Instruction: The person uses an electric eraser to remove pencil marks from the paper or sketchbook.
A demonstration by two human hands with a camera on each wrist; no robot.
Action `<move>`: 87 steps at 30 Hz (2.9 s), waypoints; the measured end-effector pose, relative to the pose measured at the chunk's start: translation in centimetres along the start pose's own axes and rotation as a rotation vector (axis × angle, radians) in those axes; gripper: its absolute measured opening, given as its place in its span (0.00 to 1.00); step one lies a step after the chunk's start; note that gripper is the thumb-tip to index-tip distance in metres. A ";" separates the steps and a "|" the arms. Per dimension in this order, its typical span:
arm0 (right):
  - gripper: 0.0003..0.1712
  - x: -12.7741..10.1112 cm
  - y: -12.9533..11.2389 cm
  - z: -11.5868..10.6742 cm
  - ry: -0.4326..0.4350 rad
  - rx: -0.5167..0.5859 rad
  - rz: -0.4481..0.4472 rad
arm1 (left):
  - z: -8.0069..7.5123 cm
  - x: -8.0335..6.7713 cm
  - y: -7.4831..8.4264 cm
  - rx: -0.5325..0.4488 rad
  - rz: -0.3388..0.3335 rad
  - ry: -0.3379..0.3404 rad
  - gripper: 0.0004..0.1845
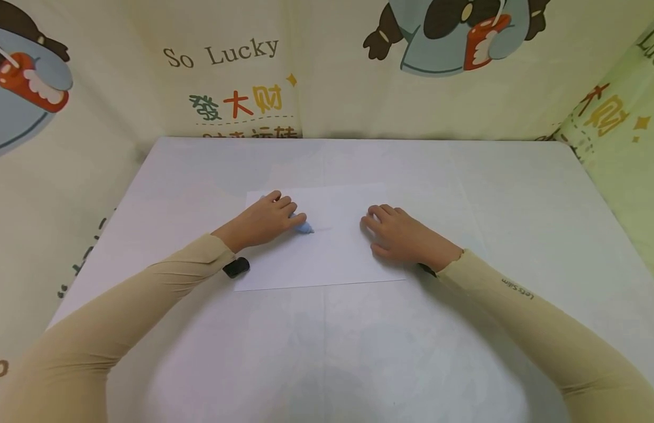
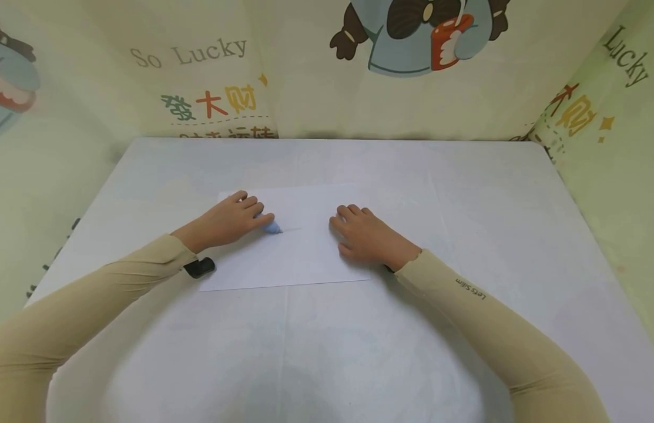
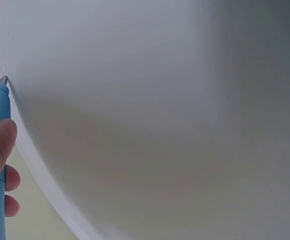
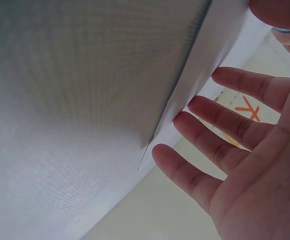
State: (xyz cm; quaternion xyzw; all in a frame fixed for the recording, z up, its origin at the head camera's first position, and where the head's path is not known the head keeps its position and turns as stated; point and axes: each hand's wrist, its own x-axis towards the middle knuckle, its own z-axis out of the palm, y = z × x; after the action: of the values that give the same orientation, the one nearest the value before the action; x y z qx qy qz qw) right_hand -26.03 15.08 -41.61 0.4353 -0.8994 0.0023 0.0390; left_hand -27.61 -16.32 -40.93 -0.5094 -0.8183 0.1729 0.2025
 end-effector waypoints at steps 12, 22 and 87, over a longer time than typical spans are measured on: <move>0.23 -0.1 0.0 -0.2 0.001 0.022 0.002 | 0.4 1.3 0.0 0.000 -0.003 -0.004 0.11; 0.22 -0.1 0.1 0.0 0.020 0.009 -0.007 | 0.4 1.2 0.0 -0.001 -0.010 -0.021 0.10; 0.23 0.0 0.2 -0.1 -0.006 0.026 0.009 | 0.5 1.2 0.0 -0.015 -0.005 -0.009 0.11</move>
State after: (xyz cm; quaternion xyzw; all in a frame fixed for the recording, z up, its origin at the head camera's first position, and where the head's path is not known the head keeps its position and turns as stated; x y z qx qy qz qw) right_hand -26.21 15.17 -41.49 0.4317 -0.9014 0.0130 0.0306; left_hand -28.42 -15.25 -41.19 -0.5081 -0.8217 0.1687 0.1956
